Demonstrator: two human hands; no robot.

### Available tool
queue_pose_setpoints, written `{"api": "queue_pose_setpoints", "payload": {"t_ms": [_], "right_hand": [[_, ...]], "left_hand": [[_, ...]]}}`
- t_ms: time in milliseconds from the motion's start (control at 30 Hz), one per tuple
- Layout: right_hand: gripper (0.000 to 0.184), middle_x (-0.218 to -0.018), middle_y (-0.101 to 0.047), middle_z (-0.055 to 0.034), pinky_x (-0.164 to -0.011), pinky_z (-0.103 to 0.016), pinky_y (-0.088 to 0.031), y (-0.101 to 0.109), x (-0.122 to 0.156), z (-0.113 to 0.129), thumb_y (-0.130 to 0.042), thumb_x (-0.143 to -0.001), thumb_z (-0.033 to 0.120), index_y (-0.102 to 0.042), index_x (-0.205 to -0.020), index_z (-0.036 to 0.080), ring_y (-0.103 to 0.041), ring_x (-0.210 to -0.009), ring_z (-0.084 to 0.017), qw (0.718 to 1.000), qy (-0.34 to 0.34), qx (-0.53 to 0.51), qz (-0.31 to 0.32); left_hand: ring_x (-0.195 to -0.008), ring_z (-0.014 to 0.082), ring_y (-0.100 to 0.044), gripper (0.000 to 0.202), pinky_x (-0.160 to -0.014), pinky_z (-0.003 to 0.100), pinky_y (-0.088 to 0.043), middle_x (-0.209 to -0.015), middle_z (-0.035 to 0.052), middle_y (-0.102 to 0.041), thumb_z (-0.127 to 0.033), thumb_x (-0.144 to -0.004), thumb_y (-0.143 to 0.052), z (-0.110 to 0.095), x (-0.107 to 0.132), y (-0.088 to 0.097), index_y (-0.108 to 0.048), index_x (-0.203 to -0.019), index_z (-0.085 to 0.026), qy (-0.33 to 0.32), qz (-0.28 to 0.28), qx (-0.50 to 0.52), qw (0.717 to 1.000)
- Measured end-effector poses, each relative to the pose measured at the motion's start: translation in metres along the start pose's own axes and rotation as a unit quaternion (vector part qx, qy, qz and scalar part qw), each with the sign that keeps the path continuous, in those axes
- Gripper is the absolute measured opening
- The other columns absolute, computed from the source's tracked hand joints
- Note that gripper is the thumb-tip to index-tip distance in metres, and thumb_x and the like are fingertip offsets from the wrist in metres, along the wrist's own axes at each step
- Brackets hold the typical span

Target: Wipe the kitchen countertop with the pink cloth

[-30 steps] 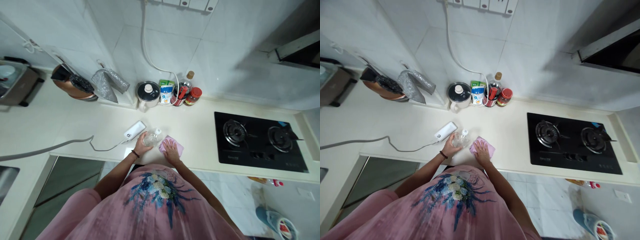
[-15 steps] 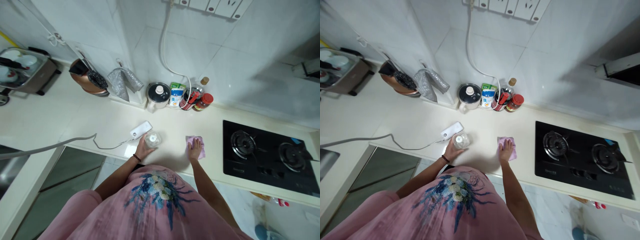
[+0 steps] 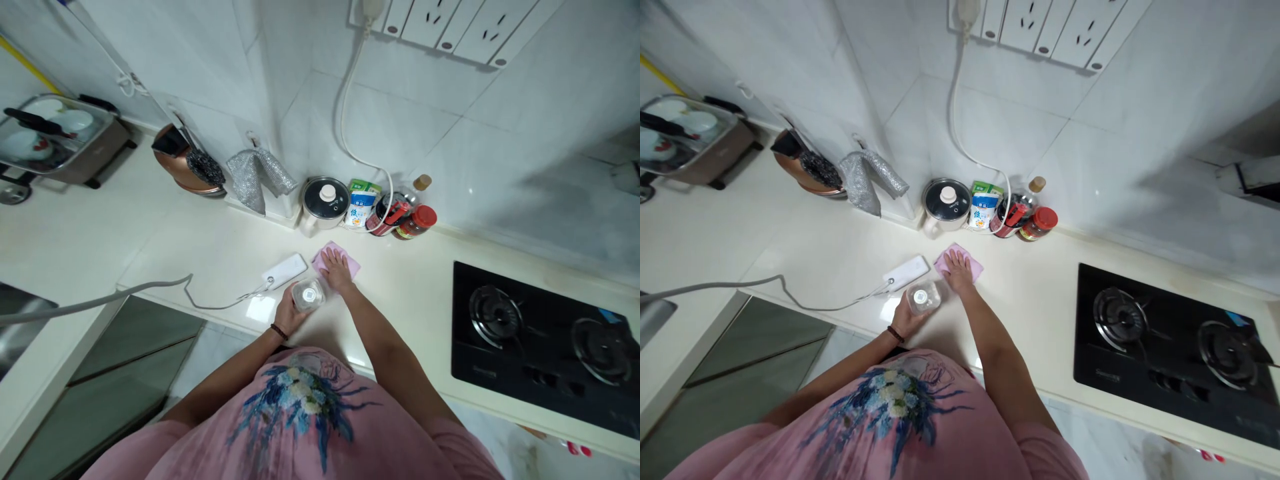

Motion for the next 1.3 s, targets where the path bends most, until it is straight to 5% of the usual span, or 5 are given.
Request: {"api": "queue_pose_setpoints", "payload": {"t_ms": [200,500,767,1100,1300], "right_hand": [[0.070,-0.182,-0.009,-0.0042,-0.133,-0.063,-0.005,0.029,-0.016,-0.080,-0.029,-0.108,0.050,-0.019,-0.173,0.027,-0.004,-0.168,-0.032,0.994,-0.104,-0.002,-0.038],[0.049,-0.147,-0.061,-0.0115,-0.108,-0.054,-0.056,0.052,0.128,-0.237,-0.069,-0.100,0.047,-0.062,-0.141,0.021,-0.063,-0.127,-0.028,0.923,-0.308,0.001,-0.229],[0.068,-0.163,-0.048,-0.0244,-0.126,-0.072,-0.020,0.013,0.215,-0.255,-0.030,-0.106,0.050,-0.046,-0.160,0.011,-0.033,-0.157,-0.038,0.864,-0.362,-0.092,-0.337],[0.059,-0.164,-0.048,-0.0190,-0.126,-0.062,-0.027,0.006,0.092,-0.162,-0.033,-0.105,0.048,-0.059,-0.150,0.019,-0.035,-0.157,-0.034,0.952,-0.154,-0.055,-0.257],[0.066,-0.173,-0.037,-0.0148,-0.131,-0.058,-0.019,0.045,0.025,-0.201,-0.027,-0.106,0.046,-0.044,-0.164,0.019,-0.022,-0.163,-0.031,0.963,-0.170,-0.028,-0.208]], "left_hand": [[-0.136,0.0382,-0.061,0.090,-0.113,0.056,-0.054,-0.149,0.0156,-0.060,-0.044,-0.077,-0.089,-0.010,-0.020,-0.023,-0.046,-0.153,-0.023,0.009,0.007,0.021,1.000],[-0.121,0.0304,-0.066,0.096,-0.096,0.044,-0.062,-0.164,0.0201,-0.042,-0.031,-0.085,-0.079,-0.039,-0.111,-0.063,-0.030,-0.166,-0.020,-0.002,-0.011,0.067,0.998],[-0.129,0.0289,-0.060,0.028,-0.117,0.055,-0.048,-0.130,0.0119,-0.071,-0.035,-0.103,-0.055,-0.027,-0.066,-0.048,-0.071,-0.123,-0.023,-0.154,0.074,-0.054,0.984],[-0.142,0.0330,-0.051,0.038,-0.120,0.061,-0.044,-0.141,0.0142,-0.066,-0.031,-0.099,-0.050,-0.001,-0.046,-0.049,-0.072,-0.130,-0.025,-0.179,0.104,-0.116,0.971],[-0.143,0.0335,-0.052,0.043,-0.121,0.060,-0.043,-0.142,0.0154,-0.065,-0.030,-0.099,-0.048,-0.002,-0.043,-0.050,-0.068,-0.137,-0.023,-0.189,0.102,-0.146,0.966]]}}
Point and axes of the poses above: each hand's wrist, its own x-axis away from the middle knuckle, its own y-axis out of the back of the hand, z = x × y, the point moved 10 cm from there along -x, towards the middle knuckle
